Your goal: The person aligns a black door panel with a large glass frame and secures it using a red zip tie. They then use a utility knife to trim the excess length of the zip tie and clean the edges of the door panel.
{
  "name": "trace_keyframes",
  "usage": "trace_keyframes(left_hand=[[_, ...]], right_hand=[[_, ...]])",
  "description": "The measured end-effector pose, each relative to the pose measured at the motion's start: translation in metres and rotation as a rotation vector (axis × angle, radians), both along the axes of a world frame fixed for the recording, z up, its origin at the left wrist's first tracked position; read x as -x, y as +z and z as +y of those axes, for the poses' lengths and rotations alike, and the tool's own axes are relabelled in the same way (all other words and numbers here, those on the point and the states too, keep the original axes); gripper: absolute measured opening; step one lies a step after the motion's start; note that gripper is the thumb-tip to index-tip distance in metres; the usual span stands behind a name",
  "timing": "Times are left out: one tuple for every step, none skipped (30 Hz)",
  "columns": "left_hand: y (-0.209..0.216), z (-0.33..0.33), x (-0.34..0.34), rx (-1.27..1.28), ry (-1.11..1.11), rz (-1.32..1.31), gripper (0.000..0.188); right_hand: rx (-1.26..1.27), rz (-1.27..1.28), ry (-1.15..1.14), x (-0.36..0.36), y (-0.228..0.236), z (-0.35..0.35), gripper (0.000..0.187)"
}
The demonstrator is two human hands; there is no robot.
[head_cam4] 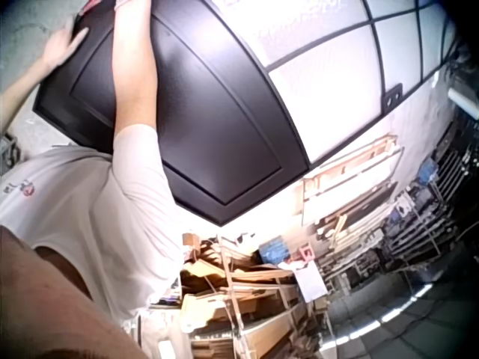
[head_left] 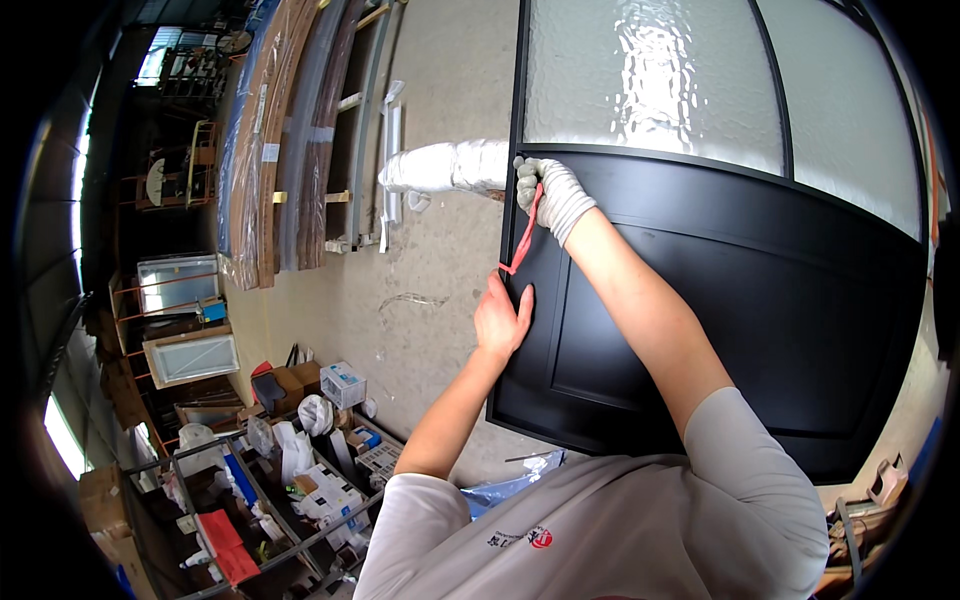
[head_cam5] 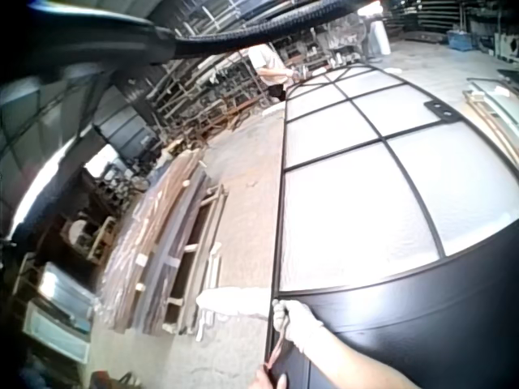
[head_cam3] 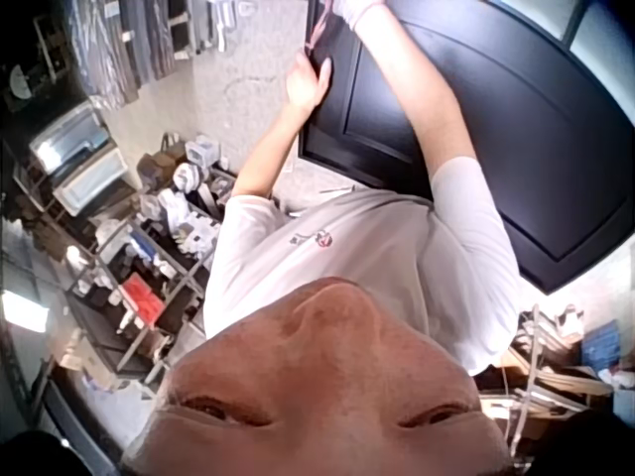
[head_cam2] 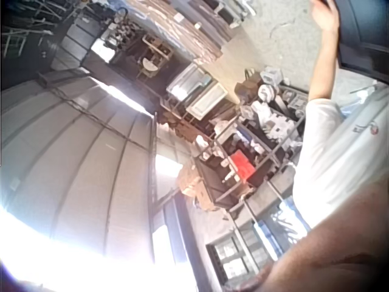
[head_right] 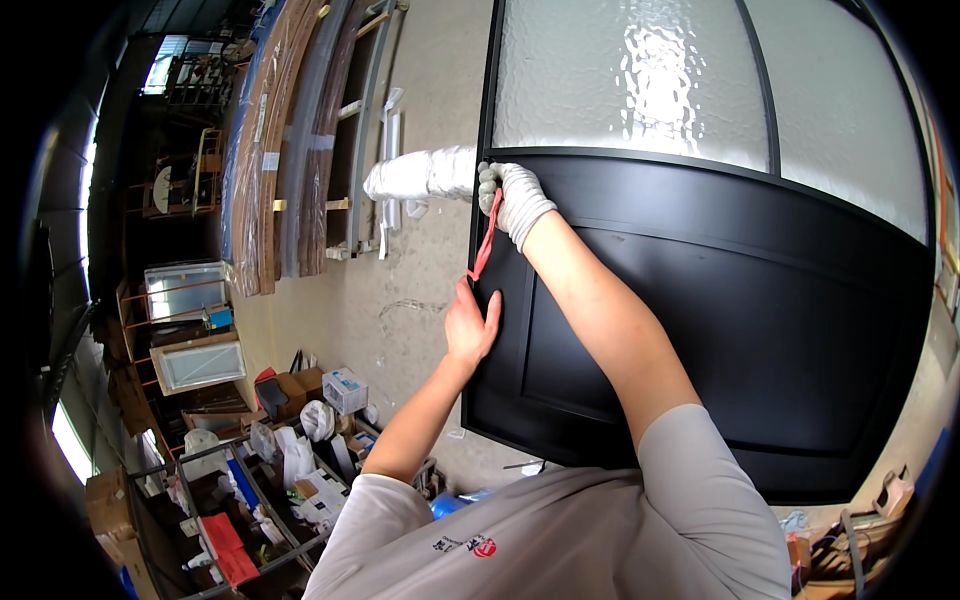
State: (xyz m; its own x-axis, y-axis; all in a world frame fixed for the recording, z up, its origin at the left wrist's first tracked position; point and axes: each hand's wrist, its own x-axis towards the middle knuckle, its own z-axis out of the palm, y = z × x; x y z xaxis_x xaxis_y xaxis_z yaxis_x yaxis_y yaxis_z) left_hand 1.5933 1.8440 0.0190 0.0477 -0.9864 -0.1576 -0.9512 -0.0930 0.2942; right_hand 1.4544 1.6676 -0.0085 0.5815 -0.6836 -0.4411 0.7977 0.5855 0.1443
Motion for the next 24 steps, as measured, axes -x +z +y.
trace_keyframes(left_hand=[[0.000, 0.000, -0.001, 0.001, -0.007, 0.003, 0.056], [0.000, 0.000, -0.001, 0.011, -0.011, 0.011, 0.056], [-0.001, 0.000, -0.002, 0.020, -0.017, 0.018, 0.056], [0.000, -0.001, -0.001, 0.021, -0.017, 0.037, 0.056], [0.001, 0.000, -0.001, 0.021, -0.015, 0.055, 0.055], [0.001, 0.001, -0.002, 0.023, -0.013, 0.076, 0.055], [0.002, 0.002, -0.004, 0.057, -0.024, 0.131, 0.048], [0.001, 0.002, -0.008, 0.138, -0.057, 0.169, 0.045], [0.001, 0.001, -0.013, 0.220, -0.089, 0.210, 0.042], [-0.001, -0.004, -0.017, 0.304, -0.125, 0.253, 0.040], [-0.006, -0.009, -0.023, 0.331, -0.080, 0.281, 0.033], [-0.007, -0.023, -0.025, 0.399, -0.106, 0.253, 0.032], [-0.008, -0.039, -0.023, 0.394, -0.102, 0.252, 0.033], [-0.006, -0.056, -0.019, 0.389, -0.098, 0.255, 0.034], [-0.003, -0.077, -0.007, 0.424, -0.126, 0.215, 0.034], [0.006, -0.098, 0.007, 0.472, -0.148, 0.179, 0.035], [0.015, -0.116, 0.024, 0.453, -0.139, 0.044, 0.035], [0.021, -0.135, 0.037, 0.438, -0.127, -0.087, 0.035], [0.022, -0.152, 0.043, 0.353, -0.076, -0.179, 0.035], [0.021, -0.166, 0.049, 0.256, -0.033, -0.274, 0.034], [0.020, -0.179, 0.051, 0.220, -0.075, -0.352, 0.030], [0.020, -0.192, 0.054, 0.185, -0.119, -0.434, 0.026], [0.015, -0.200, 0.053, 0.133, -0.130, -0.451, 0.022], [0.017, -0.205, 0.055, 0.076, -0.145, -0.480, 0.018]], right_hand=[[0.104, 0.012, -0.003, 0.001, -0.003, 0.003, 0.013], [0.215, 0.029, -0.001, 0.004, 0.000, 0.004, 0.014], [0.358, 0.044, -0.012, 0.008, 0.003, 0.005, 0.017], [0.382, 0.147, -0.044, 0.010, 0.006, 0.008, 0.018], [0.394, 0.249, -0.025, 0.015, 0.011, 0.012, 0.018], [0.407, 0.353, -0.007, 0.022, 0.021, 0.016, 0.018], [0.475, 0.511, 0.003, 0.029, 0.031, 0.026, 0.020], [0.537, 0.669, 0.039, 0.040, 0.047, 0.037, 0.021], [0.598, 0.831, 0.076, 0.054, 0.056, 0.048, 0.022], [0.652, 0.928, 0.039, 0.071, 0.052, 0.058, 0.024], [0.701, 1.103, 0.067, 0.092, 0.064, 0.069, 0.026], [0.704, 1.304, 0.016, 0.109, 0.061, 0.081, 0.028], [0.763, 1.498, 0.045, 0.133, 0.052, 0.093, 0.029], [0.775, 1.623, 0.040, 0.153, 0.041, 0.105, 0.028], [0.781, 1.765, 0.028, 0.173, 0.033, 0.117, 0.028], [0.818, 1.816, -0.050, 0.184, 0.036, 0.129, 0.030], [0.864, 1.875, -0.149, 0.195, 0.027, 0.136, 0.021], [0.852, 1.887, -0.180, 0.199, 0.035, 0.143, 0.024], [0.848, 1.894, -0.209, 0.202, 0.043, 0.150, 0.026], [0.957, 2.184, -0.188, 0.210, 0.026, 0.152, 0.030], [0.919, 2.155, -0.107, 0.212, 0.010, 0.156, 0.031], [0.874, 2.122, -0.032, 0.215, 0.003, 0.156, 0.032], [0.825, 2.104, -0.024, 0.213, 0.005, 0.157, 0.035], [0.770, 2.073, -0.020, 0.209, 0.006, 0.157, 0.038]])
